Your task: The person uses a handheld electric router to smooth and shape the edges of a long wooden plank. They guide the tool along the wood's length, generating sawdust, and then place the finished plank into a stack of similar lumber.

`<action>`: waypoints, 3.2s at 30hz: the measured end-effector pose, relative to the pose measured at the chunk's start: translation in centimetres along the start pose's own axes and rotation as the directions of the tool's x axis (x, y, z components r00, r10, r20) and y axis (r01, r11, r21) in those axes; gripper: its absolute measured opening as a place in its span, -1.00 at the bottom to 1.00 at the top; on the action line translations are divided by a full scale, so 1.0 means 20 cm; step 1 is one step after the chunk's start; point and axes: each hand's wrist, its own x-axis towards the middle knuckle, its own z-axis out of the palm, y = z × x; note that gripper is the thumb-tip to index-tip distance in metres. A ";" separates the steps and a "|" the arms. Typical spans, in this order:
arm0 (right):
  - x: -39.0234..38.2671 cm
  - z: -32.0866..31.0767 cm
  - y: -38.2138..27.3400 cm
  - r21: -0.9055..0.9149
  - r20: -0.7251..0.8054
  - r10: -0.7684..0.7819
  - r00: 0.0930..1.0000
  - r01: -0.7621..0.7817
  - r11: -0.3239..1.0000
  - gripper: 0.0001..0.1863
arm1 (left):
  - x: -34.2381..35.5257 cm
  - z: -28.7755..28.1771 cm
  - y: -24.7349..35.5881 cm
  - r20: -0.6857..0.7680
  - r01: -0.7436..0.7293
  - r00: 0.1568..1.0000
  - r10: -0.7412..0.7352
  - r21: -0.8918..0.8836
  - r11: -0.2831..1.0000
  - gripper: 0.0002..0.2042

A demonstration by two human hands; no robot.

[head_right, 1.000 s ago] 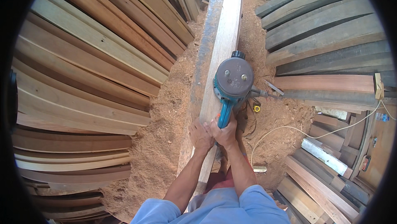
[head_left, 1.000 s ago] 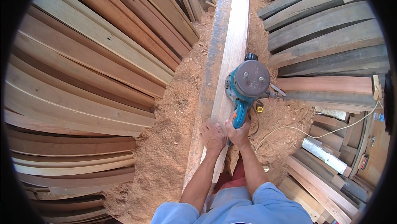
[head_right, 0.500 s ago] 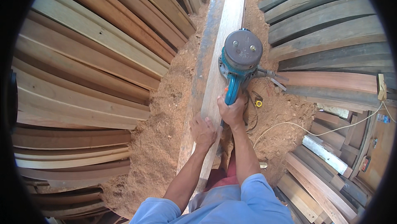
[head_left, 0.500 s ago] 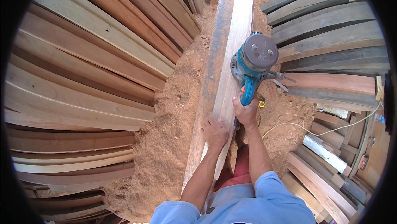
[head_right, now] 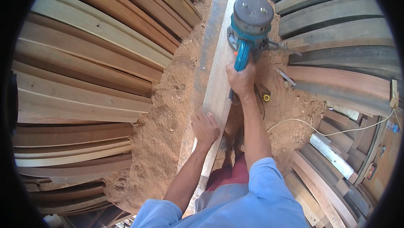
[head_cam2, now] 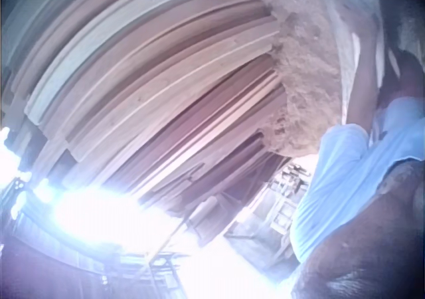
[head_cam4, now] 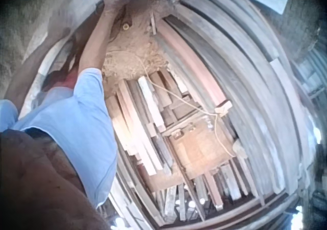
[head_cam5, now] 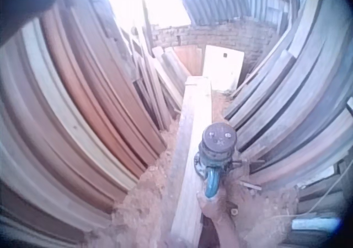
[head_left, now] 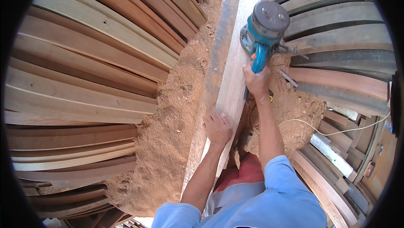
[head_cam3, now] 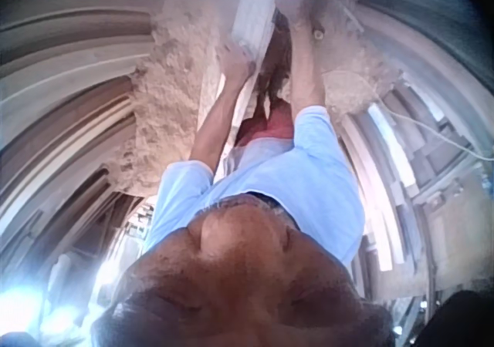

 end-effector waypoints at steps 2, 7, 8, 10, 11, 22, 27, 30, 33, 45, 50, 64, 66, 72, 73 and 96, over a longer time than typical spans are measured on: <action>0.13 0.01 -0.01 -0.038 0.022 0.068 0.997 -0.067 0.997 -0.62 | 0.01 0.00 0.00 -0.016 -0.010 1.000 0.010 0.002 1.000 -0.51; 0.64 0.05 0.12 -0.020 -0.046 -0.091 0.995 0.090 0.996 -0.64 | 0.02 0.00 0.01 -0.005 -0.010 1.000 0.010 0.022 1.000 -0.50; 0.73 0.05 0.13 0.004 -0.008 -0.021 1.000 0.021 1.000 -0.62 | 0.01 0.00 0.00 -0.005 -0.015 1.000 0.015 0.020 1.000 -0.50; 0.89 0.03 0.18 0.055 -0.028 -0.049 0.998 0.050 0.997 -0.59 | 0.02 0.01 0.01 -0.001 -0.035 0.999 0.035 0.007 0.999 -0.50; 0.93 0.03 0.20 0.069 -0.035 -0.067 0.997 0.069 0.995 -0.58 | 0.03 0.01 0.02 0.001 -0.032 0.999 0.032 0.010 0.999 -0.50; 0.37 -0.07 0.05 0.026 -0.004 -0.036 0.999 0.036 0.999 -0.52 | 0.01 -0.02 0.03 0.070 0.021 0.997 -0.022 0.027 0.999 -0.50; -0.28 -0.17 -0.11 0.032 0.093 0.012 0.996 -0.015 0.999 -0.64 | 0.01 0.01 -0.01 0.034 0.047 0.998 -0.047 0.017 0.999 -0.54; -0.70 -0.21 -0.24 0.082 0.137 0.094 0.986 -0.105 0.991 -0.66 | 0.01 0.00 -0.06 0.016 0.000 1.000 0.000 -0.035 0.999 -0.55; -1.12 -0.27 -0.24 0.045 0.163 0.163 0.973 -0.172 0.984 -0.63 | -0.07 -0.04 -0.20 0.068 -0.075 0.994 0.083 -0.112 0.991 -0.56; -1.51 -0.10 -0.23 0.200 0.101 0.154 0.983 -0.172 0.965 -0.67 | -0.53 -0.02 -0.54 -0.053 -0.147 0.988 0.142 -0.102 0.984 -0.67; -1.46 -0.09 -0.21 0.145 0.087 0.094 0.992 -0.106 0.984 -0.70 | -0.53 -0.04 -0.53 -0.066 -0.125 0.991 0.118 -0.107 0.986 -0.68; -1.16 -0.06 -0.20 0.143 0.016 0.049 0.999 -0.051 0.988 -0.66 | -0.53 -0.07 -0.52 -0.064 -0.136 0.989 0.130 -0.097 0.986 -0.67; -1.13 -0.05 -0.18 0.121 -0.001 0.045 0.999 -0.045 0.992 -0.65 | -0.53 -0.07 -0.51 -0.071 -0.144 0.988 0.136 -0.110 0.983 -0.67; -1.02 -0.06 -0.17 0.116 0.017 0.078 0.997 -0.079 0.990 -0.63 | -0.53 -0.06 -0.51 -0.083 -0.150 0.987 0.140 -0.123 0.981 -0.67; -1.01 -0.06 -0.17 0.126 0.022 0.093 0.995 -0.096 0.987 -0.63 | -0.53 -0.06 -0.51 -0.098 -0.156 0.985 0.144 -0.122 0.980 -0.67; 0.04 0.00 -0.02 0.162 0.006 0.144 0.989 -0.143 0.976 -0.45 | -0.53 -0.05 -0.53 -0.082 -0.147 0.987 0.139 -0.093 0.985 -0.68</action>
